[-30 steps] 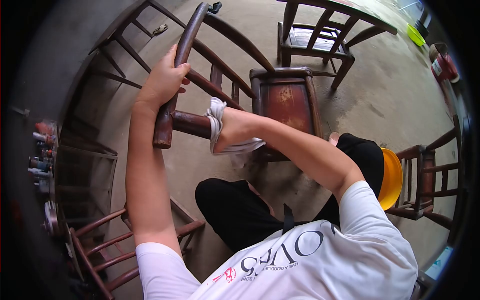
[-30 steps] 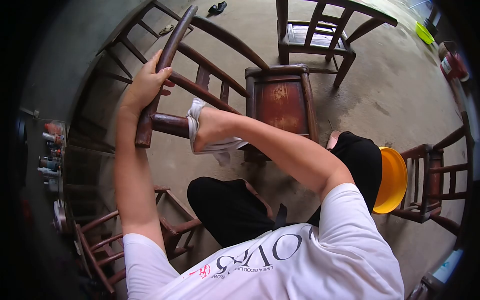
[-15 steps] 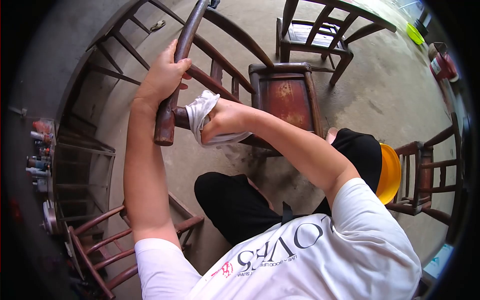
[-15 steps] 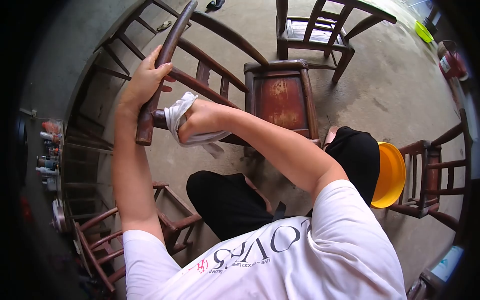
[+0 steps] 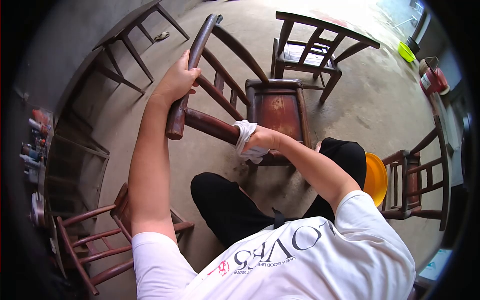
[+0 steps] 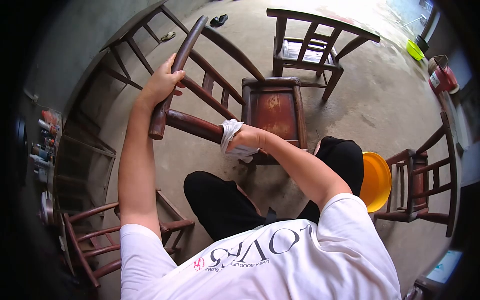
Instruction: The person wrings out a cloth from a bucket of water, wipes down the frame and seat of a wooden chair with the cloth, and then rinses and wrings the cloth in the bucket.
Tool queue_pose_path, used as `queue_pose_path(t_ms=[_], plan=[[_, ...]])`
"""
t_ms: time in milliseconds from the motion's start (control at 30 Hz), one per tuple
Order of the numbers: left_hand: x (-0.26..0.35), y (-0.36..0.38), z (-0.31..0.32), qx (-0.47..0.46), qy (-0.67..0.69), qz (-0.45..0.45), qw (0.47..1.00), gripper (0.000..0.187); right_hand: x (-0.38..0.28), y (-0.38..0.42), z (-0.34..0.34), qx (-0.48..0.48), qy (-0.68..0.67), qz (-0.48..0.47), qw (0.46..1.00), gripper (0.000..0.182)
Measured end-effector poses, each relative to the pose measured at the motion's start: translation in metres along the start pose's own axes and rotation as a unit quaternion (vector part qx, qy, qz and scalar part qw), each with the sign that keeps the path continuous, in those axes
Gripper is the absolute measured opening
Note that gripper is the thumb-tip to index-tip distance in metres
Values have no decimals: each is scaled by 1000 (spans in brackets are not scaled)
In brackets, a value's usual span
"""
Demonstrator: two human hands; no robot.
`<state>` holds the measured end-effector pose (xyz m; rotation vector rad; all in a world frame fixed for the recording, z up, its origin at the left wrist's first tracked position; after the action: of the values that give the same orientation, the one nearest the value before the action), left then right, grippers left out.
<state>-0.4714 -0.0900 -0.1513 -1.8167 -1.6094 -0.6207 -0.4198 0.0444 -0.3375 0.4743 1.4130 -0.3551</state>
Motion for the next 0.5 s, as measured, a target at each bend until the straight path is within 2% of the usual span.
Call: queue_pose_path(t_ms=[33,100,133,200,233,300,367,433,500], plan=[[-2,0,0,0,9,-3,1000,66,3,-1,-5,2,0,-2,1000,24],[-1,0,-1,2,5,2,1000,66,17,5,-4,-70,-121,101,985,35],[-2,-1,0,5,5,2,1000,66,17,10,-8,-66,-120,102,985,35],[-7,-5,0,2,10,2,1000,66,-6,26,-16,-98,-327,17,940,56],[-9,-8,0,1,11,0,1000,67,-10,34,-23,-92,-324,18,941,56],[-10,-12,1,-5,18,11,1000,66,-29,55,-41,-131,-390,-16,911,76],[-12,-14,1,-8,15,5,1000,67,-46,76,-77,-130,-364,-57,921,81],[-14,-13,0,7,34,16,999,65,-57,104,-119,-59,-359,-40,930,81],[-5,-10,1,4,35,21,999,63,-93,153,-149,-37,-312,-126,941,78]])
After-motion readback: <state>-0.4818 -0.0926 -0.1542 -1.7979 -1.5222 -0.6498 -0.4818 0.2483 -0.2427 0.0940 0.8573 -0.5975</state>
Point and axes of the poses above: each hand's wrist, its own y-axis away from the middle knuckle, its own z-axis out of the palm, x = y × z, the point moved 9 cm from there along -y, towards the middle knuckle, and after that the axes turned 10 degrees about z, right-handed, at the moved point
